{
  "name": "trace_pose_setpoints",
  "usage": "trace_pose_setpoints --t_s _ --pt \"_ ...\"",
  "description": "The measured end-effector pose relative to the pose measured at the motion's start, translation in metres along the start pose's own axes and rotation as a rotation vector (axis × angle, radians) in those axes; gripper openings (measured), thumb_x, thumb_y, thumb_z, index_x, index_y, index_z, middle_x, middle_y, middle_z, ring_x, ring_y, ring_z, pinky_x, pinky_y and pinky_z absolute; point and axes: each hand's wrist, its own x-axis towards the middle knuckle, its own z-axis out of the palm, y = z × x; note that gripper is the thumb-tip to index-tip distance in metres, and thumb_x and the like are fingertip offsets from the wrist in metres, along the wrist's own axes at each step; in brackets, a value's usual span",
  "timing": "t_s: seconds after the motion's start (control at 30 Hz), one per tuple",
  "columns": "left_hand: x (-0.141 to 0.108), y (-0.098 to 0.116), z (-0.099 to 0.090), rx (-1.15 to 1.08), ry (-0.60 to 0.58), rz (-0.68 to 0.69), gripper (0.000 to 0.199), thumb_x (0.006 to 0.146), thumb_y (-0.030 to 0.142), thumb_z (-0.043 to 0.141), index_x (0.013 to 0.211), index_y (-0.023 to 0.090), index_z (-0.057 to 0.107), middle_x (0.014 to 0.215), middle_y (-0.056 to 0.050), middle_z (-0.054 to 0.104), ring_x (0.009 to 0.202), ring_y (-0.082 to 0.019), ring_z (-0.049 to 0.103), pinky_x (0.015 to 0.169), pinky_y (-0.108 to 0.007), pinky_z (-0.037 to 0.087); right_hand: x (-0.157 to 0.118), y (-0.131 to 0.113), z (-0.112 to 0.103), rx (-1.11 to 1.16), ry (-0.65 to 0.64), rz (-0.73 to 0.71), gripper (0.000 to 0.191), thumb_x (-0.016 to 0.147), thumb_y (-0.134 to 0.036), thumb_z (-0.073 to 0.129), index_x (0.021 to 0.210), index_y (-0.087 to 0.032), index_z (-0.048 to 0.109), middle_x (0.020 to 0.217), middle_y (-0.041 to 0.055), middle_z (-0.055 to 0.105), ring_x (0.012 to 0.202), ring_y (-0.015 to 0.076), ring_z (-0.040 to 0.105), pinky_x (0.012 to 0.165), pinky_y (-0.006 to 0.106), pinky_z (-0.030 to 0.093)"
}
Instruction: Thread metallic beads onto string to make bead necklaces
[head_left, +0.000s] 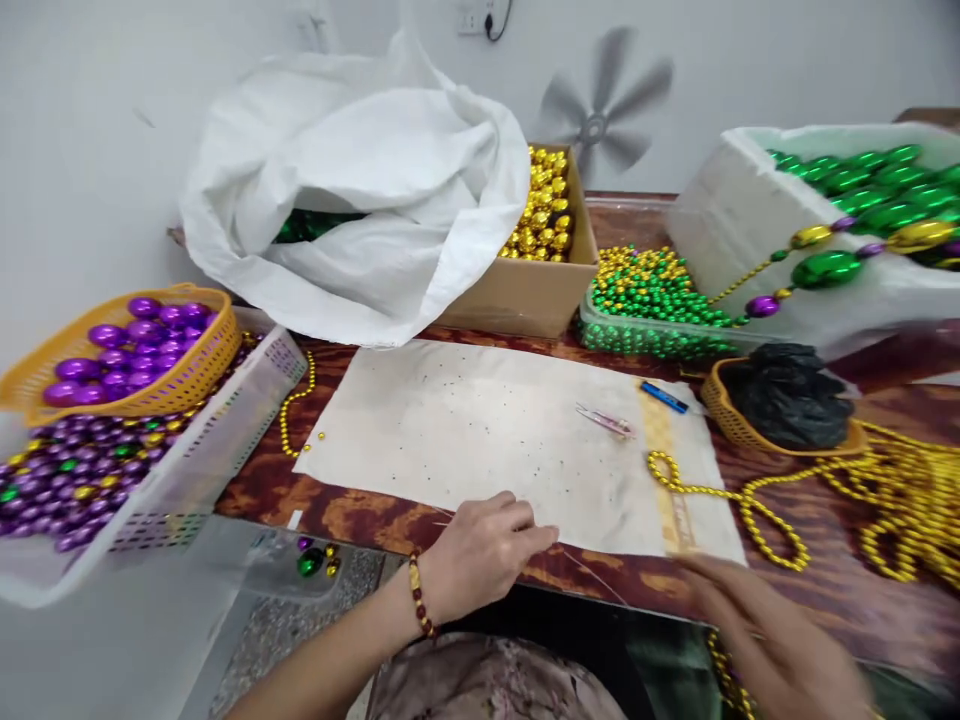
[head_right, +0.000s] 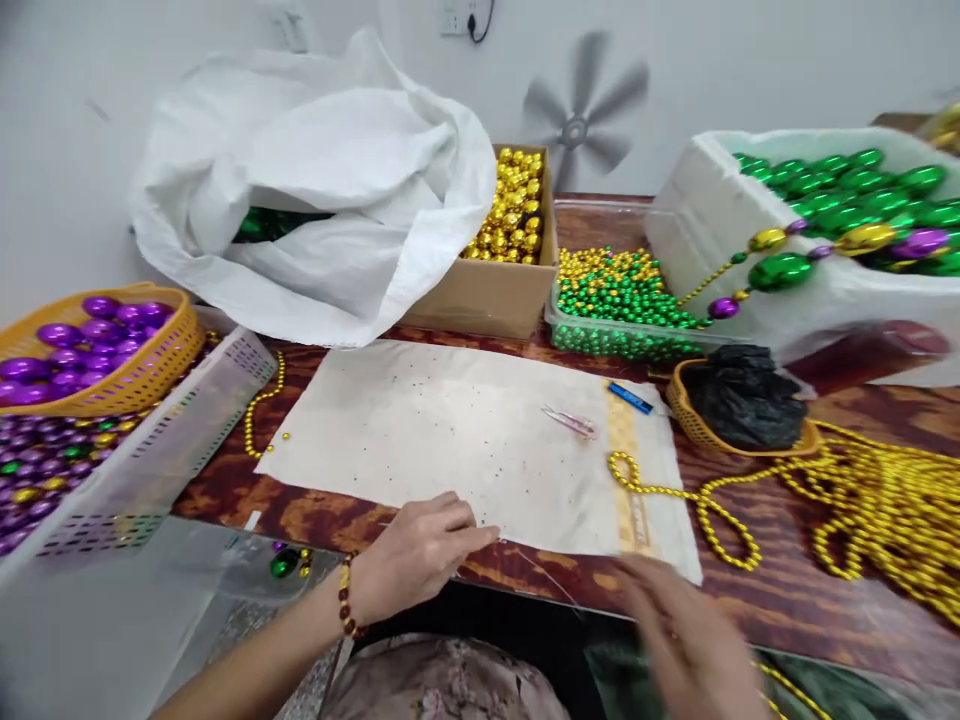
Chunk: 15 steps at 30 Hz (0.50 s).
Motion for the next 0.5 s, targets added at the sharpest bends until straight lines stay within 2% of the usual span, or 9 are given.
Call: trace_pose_setpoints --t_s 0.07,0.13,0.2,0.27,0.33,0.43,0.5 --pt "0.0 0.004 -0.002 -0.006 0.023 0.03 0.02 0.096 0.011 0.043 0.105 0.017 0.061 0.084 -0.005 0.064 0.078 -0.018 0.059 0.067 -0.029 0.049 -0.003 -0.032 0.018 0.097 -0.241 -0.239 0.028 0.092 -0.04 0.055 0.105 -0.026 0.076 0.101 0.0081 0.076 0.09 0.0237 0.073 0.076 0.032 0.059" --pt "-0.003 0.003 -0.003 -0.034 0.087 -0.004 0.017 0.096 0.01 0.042 0.096 0.017 0.057 0.082 -0.004 0.063 0.075 -0.017 0.059 0.065 -0.028 0.049 0.0 -0.061 0.044 0.108 -0.439 -0.395 0.032 0.098 -0.022 0.043 0.109 -0.026 0.073 0.099 0.0068 0.076 0.087 0.019 0.072 0.074 0.027 0.057" --pt "-0.007 -0.003 -0.002 -0.054 0.113 -0.041 0.017 0.095 0.008 0.042 0.088 0.019 0.053 0.078 -0.002 0.062 0.068 -0.016 0.059 0.06 -0.027 0.047 0.005 -0.077 0.067 -0.054 -0.49 -0.454 0.031 0.096 -0.015 0.044 0.103 -0.023 0.073 0.086 0.006 0.074 0.074 0.0175 0.07 0.063 0.023 0.052" --pt "-0.006 -0.012 -0.001 -0.061 0.085 -0.035 0.019 0.093 0.007 0.043 0.084 0.02 0.052 0.074 -0.001 0.061 0.064 -0.016 0.059 0.056 -0.027 0.046 0.011 -0.079 0.078 -0.224 -0.506 -0.451 0.026 0.092 -0.011 0.048 0.094 -0.022 0.072 0.074 0.0037 0.072 0.062 0.0161 0.067 0.055 0.021 0.044" --pt "-0.001 -0.019 -0.004 -0.052 0.07 0.002 0.017 0.092 0.007 0.045 0.09 0.02 0.055 0.08 -0.002 0.064 0.071 -0.018 0.062 0.06 -0.028 0.05 0.015 -0.068 0.078 -0.292 -0.496 -0.388 0.024 0.089 -0.008 0.05 0.086 -0.022 0.069 0.069 0.0021 0.071 0.057 0.0153 0.065 0.053 0.02 0.04" --pt "0.014 -0.03 -0.015 -0.019 0.148 0.035 0.026 0.093 0.01 0.048 0.116 0.019 0.057 0.106 -0.009 0.067 0.102 -0.024 0.062 0.084 -0.038 0.054 0.015 -0.036 0.063 -0.17 -0.374 -0.193 0.023 0.092 -0.016 0.047 0.084 -0.022 0.068 0.069 0.0016 0.073 0.058 0.0165 0.067 0.055 0.021 0.043" --pt "0.025 -0.038 -0.024 -0.018 0.213 -0.006 0.031 0.094 0.013 0.049 0.124 0.019 0.056 0.116 -0.011 0.065 0.111 -0.025 0.059 0.091 -0.04 0.053 0.008 -0.013 0.051 -0.026 -0.229 -0.031 0.025 0.095 -0.03 0.046 0.087 -0.023 0.069 0.066 0.0014 0.072 0.058 0.0184 0.068 0.056 0.024 0.048"
